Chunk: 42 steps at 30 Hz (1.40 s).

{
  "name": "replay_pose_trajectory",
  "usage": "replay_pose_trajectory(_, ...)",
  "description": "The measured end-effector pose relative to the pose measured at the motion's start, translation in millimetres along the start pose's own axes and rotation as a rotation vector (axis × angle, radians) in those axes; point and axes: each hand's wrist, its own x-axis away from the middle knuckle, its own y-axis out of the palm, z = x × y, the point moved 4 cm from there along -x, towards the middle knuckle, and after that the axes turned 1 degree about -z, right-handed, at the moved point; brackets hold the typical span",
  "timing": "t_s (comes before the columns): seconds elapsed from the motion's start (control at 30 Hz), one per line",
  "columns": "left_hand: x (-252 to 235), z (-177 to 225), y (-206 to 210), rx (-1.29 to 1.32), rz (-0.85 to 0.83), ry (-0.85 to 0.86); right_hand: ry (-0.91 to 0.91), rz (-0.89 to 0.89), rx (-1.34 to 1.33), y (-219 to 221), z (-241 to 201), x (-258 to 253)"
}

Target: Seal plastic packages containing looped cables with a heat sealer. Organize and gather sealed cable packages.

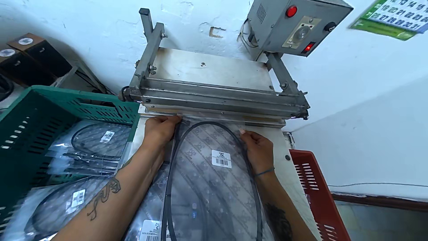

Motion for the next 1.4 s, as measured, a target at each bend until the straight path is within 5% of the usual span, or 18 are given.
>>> replay_pose_trajectory(0.47, 6.4, 5.0, 2.7, -0.052, -0.022, 0.06, 0.066, -0.062, 0.098, -3.8, -7.4, -1.1)
replay_pose_trajectory(0.63, 91.4, 12.1, -60.1, -0.721, -0.137, 0.812, -0.204, 0.04, 0.32, -71.5, -7.3, 46.8)
replay_pose_trajectory(0.7, 110.8, -13.6, -110.0, -0.821, -0.289, 0.711, -0.393, 0.111, 0.554, -87.9, 2.6, 75.8)
replay_pose_trajectory(0.77, 118.7, -47.3, -140.2, -0.647, -0.398, 0.43, -0.537, 0.005, 0.591, -78.0, 12.7, 109.3)
replay_pose_trajectory(0.9, 133.4, -83.9, -144.4, -0.234, -0.128, 0.28, -0.617, -0.172, 0.582, -42.4, 23.1, 152.1)
replay_pose_trajectory(0.97, 138.1, -79.3, -152.6, -0.133, -0.115, 0.417, -0.589, -0.137, 0.586, -46.6, 27.0, 150.9)
replay_pose_trajectory(1.03, 146.3, -60.4, -155.9, -0.013, -0.201, 0.523, -0.514, -0.176, 0.321, -48.9, 14.2, 151.1)
replay_pose_trajectory(1.17, 151.2, -19.1, -119.0, 0.096, -0.365, 0.414, -0.171, -0.326, -0.273, -29.3, -31.2, 163.2)
replay_pose_trajectory(1.3, 116.0, -1.7, -80.3, 0.066, -0.268, 0.249, -0.007, -0.212, -0.383, -24.4, -29.1, 142.5)
replay_pose_trajectory(1.4, 110.1, 9.5, -72.4, 0.076, -0.219, 0.176, -0.103, -0.179, -0.354, -35.1, -28.6, 133.0)
